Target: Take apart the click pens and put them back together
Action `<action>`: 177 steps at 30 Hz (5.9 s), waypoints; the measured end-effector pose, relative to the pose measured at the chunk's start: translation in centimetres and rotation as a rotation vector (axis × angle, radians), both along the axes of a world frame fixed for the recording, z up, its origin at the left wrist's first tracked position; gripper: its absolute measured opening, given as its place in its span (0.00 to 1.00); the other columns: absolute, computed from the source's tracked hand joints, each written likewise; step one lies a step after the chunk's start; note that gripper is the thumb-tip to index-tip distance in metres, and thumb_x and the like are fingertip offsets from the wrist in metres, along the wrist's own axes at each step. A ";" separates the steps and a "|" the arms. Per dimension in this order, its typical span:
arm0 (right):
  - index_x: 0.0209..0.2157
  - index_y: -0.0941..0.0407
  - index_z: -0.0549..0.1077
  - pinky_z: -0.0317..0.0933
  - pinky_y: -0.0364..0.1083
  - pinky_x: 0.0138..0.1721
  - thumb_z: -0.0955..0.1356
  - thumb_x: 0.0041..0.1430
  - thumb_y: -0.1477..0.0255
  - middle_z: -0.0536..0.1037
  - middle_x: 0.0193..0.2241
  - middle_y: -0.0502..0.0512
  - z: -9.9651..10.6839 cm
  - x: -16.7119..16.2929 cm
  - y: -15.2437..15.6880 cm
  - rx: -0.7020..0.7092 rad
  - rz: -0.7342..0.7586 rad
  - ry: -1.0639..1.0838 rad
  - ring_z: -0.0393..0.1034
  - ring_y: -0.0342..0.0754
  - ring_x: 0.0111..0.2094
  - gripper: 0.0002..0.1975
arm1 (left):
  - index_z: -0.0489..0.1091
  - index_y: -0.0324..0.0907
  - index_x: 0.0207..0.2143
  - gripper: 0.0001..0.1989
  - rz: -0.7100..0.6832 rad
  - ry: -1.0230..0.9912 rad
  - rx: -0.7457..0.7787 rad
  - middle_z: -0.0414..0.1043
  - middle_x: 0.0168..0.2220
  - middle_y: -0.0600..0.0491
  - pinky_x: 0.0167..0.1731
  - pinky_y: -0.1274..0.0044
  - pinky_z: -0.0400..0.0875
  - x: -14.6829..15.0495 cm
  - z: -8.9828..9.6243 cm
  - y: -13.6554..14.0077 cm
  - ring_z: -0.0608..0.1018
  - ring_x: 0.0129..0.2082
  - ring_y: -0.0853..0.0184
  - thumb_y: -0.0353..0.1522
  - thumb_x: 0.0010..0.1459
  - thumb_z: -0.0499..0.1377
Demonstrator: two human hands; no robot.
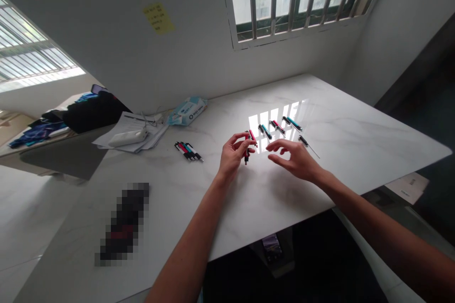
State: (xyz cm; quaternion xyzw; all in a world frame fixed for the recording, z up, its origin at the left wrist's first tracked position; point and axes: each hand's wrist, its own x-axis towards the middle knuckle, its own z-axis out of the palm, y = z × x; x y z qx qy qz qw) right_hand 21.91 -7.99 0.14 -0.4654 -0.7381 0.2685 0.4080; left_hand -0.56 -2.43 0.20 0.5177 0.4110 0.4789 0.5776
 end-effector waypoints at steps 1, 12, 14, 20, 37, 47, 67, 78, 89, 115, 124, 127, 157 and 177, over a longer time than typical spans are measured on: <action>0.44 0.51 0.77 0.74 0.54 0.43 0.71 0.66 0.61 0.84 0.42 0.55 0.4 -1.2 0.4 -0.055 0.047 0.039 0.79 0.53 0.42 0.10 | 0.75 0.42 0.49 0.25 0.002 -0.009 0.007 0.83 0.39 0.48 0.32 0.77 0.73 -0.1 -0.1 0.1 0.81 0.30 0.68 0.45 0.53 0.73; 0.33 0.51 0.65 0.63 0.47 0.29 0.72 0.61 0.66 0.74 0.26 0.46 -1.5 -7.6 3.2 -0.088 0.067 0.160 0.69 0.45 0.26 0.11 | 0.81 0.38 0.39 0.22 0.275 -0.068 0.066 0.78 0.31 0.53 0.38 0.74 0.78 -0.8 -1.2 1.0 0.77 0.29 0.71 0.43 0.48 0.76; 0.36 0.51 0.68 0.66 0.48 0.31 0.72 0.63 0.65 0.77 0.27 0.48 -1.9 -7.2 3.2 -0.109 0.046 0.244 0.71 0.46 0.27 0.10 | 0.82 0.38 0.38 0.20 0.281 -0.103 0.027 0.79 0.32 0.52 0.40 0.74 0.78 -0.8 -1.3 1.1 0.79 0.30 0.71 0.43 0.49 0.76; 0.38 0.54 0.73 0.72 0.49 0.36 0.76 0.59 0.57 0.80 0.30 0.51 -1.3 -5.7 4.4 -0.158 -0.022 0.582 0.77 0.48 0.30 0.17 | 0.83 0.37 0.38 0.18 0.185 -0.283 -0.204 0.83 0.36 0.50 0.47 0.74 0.78 -0.7 -1.2 1.0 0.82 0.33 0.71 0.35 0.46 0.78; 0.41 0.54 0.81 0.69 0.47 0.36 0.75 0.60 0.55 0.79 0.32 0.52 -1.0 -4.7 5.7 -0.091 -0.144 0.743 0.69 0.44 0.30 0.17 | 0.82 0.36 0.37 0.13 0.093 -0.307 -0.346 0.83 0.36 0.48 0.50 0.76 0.77 0.1 -0.9 0.4 0.82 0.35 0.71 0.28 0.48 0.77; 0.44 0.52 0.79 0.68 0.44 0.31 0.74 0.60 0.64 0.79 0.32 0.50 -0.6 0.4 3.3 -0.055 -0.385 0.701 0.74 0.45 0.32 0.12 | 0.77 0.41 0.33 0.19 0.081 -0.175 -0.317 0.78 0.35 0.55 0.38 0.78 0.70 -0.4 -0.5 0.2 0.77 0.33 0.73 0.34 0.41 0.80; 0.36 0.53 0.77 0.66 0.53 0.38 0.68 0.63 0.65 0.82 0.36 0.57 -6.0 14.1 -2.7 0.083 -0.645 -0.461 0.76 0.54 0.33 0.08 | 0.82 0.44 0.44 0.19 0.077 -0.114 -0.209 0.83 0.46 0.48 0.37 0.78 0.70 -0.9 -0.5 0.5 0.77 0.31 0.73 0.39 0.49 0.74; 0.41 0.54 0.81 0.69 0.54 0.38 0.66 0.67 0.62 0.84 0.38 0.59 -4.5 12.4 -1.6 0.049 -0.506 -0.415 0.77 0.55 0.33 0.14 | 0.82 0.45 0.46 0.20 0.063 -0.102 -0.226 0.82 0.50 0.47 0.37 0.78 0.69 -0.7 -0.4 0.4 0.77 0.33 0.73 0.42 0.51 0.74; 0.42 0.52 0.82 0.69 0.52 0.34 0.67 0.66 0.60 0.84 0.37 0.57 -4.0 11.5 -1.1 0.007 -0.459 -0.342 0.77 0.53 0.31 0.14 | 0.82 0.45 0.41 0.20 -0.066 -0.068 -0.207 0.78 0.39 0.52 0.40 0.77 0.70 -0.6 -0.5 0.0 0.74 0.33 0.73 0.40 0.45 0.78; 0.43 0.49 0.81 0.79 0.57 0.45 0.71 0.67 0.65 0.85 0.39 0.53 0.6 -2.4 -1.5 0.099 -0.008 0.253 0.81 0.53 0.39 0.07 | 0.82 0.41 0.32 0.11 -0.449 0.041 -0.100 0.76 0.29 0.51 0.38 0.74 0.67 -0.7 0.7 -1.0 0.74 0.31 0.69 0.37 0.50 0.76; 0.44 0.50 0.81 0.79 0.56 0.45 0.72 0.67 0.67 0.84 0.39 0.53 0.6 -2.1 -2.0 0.078 0.045 0.268 0.82 0.52 0.40 0.06 | 0.82 0.41 0.32 0.10 -0.491 0.062 -0.098 0.77 0.30 0.50 0.39 0.73 0.68 -0.6 0.4 -1.0 0.74 0.31 0.69 0.37 0.51 0.75; 0.46 0.50 0.81 0.80 0.57 0.47 0.72 0.67 0.68 0.84 0.42 0.54 0.6 -2.1 -2.0 0.053 0.071 0.290 0.82 0.53 0.41 0.08 | 0.82 0.41 0.32 0.11 -0.504 0.063 -0.114 0.77 0.29 0.51 0.39 0.73 0.68 -0.6 0.4 -1.0 0.75 0.31 0.69 0.37 0.51 0.75; 0.47 0.52 0.81 0.74 0.58 0.44 0.66 0.69 0.68 0.85 0.44 0.59 -4.1 12.2 -0.7 0.167 -0.207 -0.411 0.80 0.59 0.44 0.11 | 0.78 0.43 0.45 0.18 -0.279 0.108 -0.080 0.76 0.37 0.51 0.38 0.75 0.70 -1.2 0.7 -0.3 0.73 0.34 0.70 0.39 0.52 0.72; 0.46 0.50 0.80 0.68 0.56 0.50 0.66 0.70 0.76 0.84 0.42 0.53 2.8 -1.7 5.2 0.411 0.172 -0.291 0.75 0.54 0.47 0.12 | 0.79 0.47 0.49 0.20 0.327 1.370 0.420 0.78 0.50 0.47 0.55 0.64 0.69 -6.4 0.1 1.8 0.75 0.52 0.53 0.23 0.60 0.55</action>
